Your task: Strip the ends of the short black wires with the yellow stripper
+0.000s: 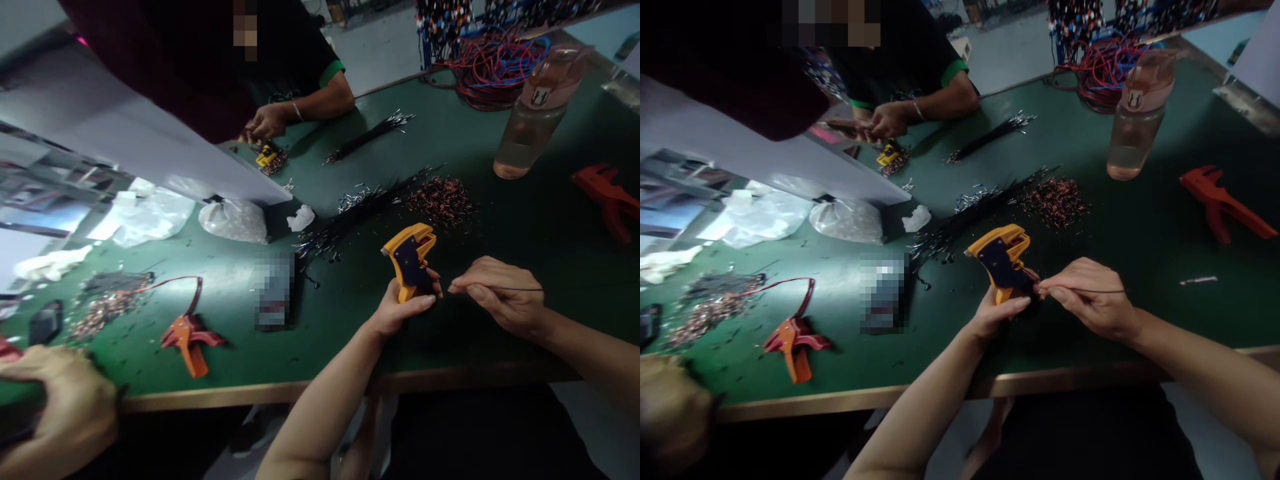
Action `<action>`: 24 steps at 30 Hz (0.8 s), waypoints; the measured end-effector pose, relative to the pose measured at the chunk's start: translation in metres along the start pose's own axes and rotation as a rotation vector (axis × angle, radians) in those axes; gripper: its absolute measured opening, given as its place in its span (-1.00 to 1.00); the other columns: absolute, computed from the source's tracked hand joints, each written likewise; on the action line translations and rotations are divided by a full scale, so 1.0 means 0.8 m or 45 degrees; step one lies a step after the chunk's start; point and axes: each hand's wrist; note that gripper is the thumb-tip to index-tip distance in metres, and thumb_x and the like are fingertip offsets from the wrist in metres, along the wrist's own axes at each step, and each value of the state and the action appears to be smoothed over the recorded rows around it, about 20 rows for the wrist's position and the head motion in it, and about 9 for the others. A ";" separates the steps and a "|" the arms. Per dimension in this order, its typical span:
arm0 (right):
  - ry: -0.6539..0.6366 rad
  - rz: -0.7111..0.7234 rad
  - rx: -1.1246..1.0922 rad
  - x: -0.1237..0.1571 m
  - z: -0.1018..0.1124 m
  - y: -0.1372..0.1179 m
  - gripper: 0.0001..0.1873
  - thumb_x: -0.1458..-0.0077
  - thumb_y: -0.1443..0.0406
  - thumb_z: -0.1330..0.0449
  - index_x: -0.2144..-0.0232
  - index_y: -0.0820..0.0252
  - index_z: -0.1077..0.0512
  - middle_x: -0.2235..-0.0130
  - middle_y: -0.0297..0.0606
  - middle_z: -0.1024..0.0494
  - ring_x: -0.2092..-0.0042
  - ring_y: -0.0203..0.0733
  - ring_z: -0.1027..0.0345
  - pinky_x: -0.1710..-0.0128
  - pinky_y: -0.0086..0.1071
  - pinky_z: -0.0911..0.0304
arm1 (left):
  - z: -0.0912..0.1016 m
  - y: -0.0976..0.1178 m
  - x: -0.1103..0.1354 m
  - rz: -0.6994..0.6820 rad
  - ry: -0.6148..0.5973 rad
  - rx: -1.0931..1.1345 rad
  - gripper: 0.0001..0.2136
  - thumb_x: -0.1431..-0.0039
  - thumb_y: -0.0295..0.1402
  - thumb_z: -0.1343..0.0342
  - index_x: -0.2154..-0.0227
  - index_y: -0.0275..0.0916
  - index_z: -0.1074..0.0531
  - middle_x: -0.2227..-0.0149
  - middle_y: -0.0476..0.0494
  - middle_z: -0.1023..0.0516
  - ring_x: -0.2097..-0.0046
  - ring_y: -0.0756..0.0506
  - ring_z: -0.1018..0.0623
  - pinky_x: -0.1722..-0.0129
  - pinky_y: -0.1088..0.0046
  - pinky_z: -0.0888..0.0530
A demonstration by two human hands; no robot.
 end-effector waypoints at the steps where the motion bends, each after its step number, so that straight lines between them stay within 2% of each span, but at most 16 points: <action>1: -0.001 0.001 0.001 0.001 0.000 0.000 -0.72 -0.27 0.42 -0.17 0.09 0.00 -0.58 0.32 -0.34 -0.71 0.37 -0.24 -0.56 0.31 -0.33 -0.43 | 0.000 0.000 0.000 -0.016 -0.001 -0.008 -0.51 0.17 -0.19 -0.47 0.14 -0.26 -0.55 0.29 -0.13 -0.60 0.24 -0.13 -0.59 0.19 0.35 -0.51; 7: 0.007 -0.023 0.005 0.004 -0.001 0.003 -0.73 -0.27 0.39 -0.17 0.10 0.00 -0.59 0.35 -0.33 -0.70 0.38 -0.20 -0.56 0.33 -0.29 -0.44 | -0.001 0.001 -0.002 -0.097 0.019 -0.068 -0.61 0.14 -0.16 -0.45 0.27 -0.28 -0.55 0.41 -0.08 -0.56 0.36 -0.06 -0.53 0.26 0.38 -0.47; 17: 0.017 -0.025 -0.001 0.004 -0.002 0.002 -0.73 -0.26 0.39 -0.17 0.10 -0.01 -0.60 0.34 -0.32 -0.71 0.38 -0.19 -0.56 0.33 -0.28 -0.45 | -0.007 0.016 0.004 -0.046 0.121 -0.213 -0.62 0.16 -0.08 -0.43 0.44 -0.29 -0.50 0.53 -0.08 -0.52 0.47 -0.04 -0.47 0.39 0.38 -0.39; 24: 0.017 0.001 -0.021 0.002 -0.003 0.001 -0.71 -0.25 0.41 -0.17 0.07 -0.01 -0.59 0.35 -0.34 -0.70 0.39 -0.21 -0.56 0.34 -0.30 -0.43 | -0.011 0.014 0.004 -0.019 0.197 -0.219 -0.58 0.16 -0.02 -0.42 0.54 -0.27 -0.44 0.68 0.02 -0.38 0.62 0.03 -0.35 0.55 0.44 -0.25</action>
Point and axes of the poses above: each hand's wrist, its own x-axis away from the middle knuckle, its own z-axis out of the back of the hand, y = z × x
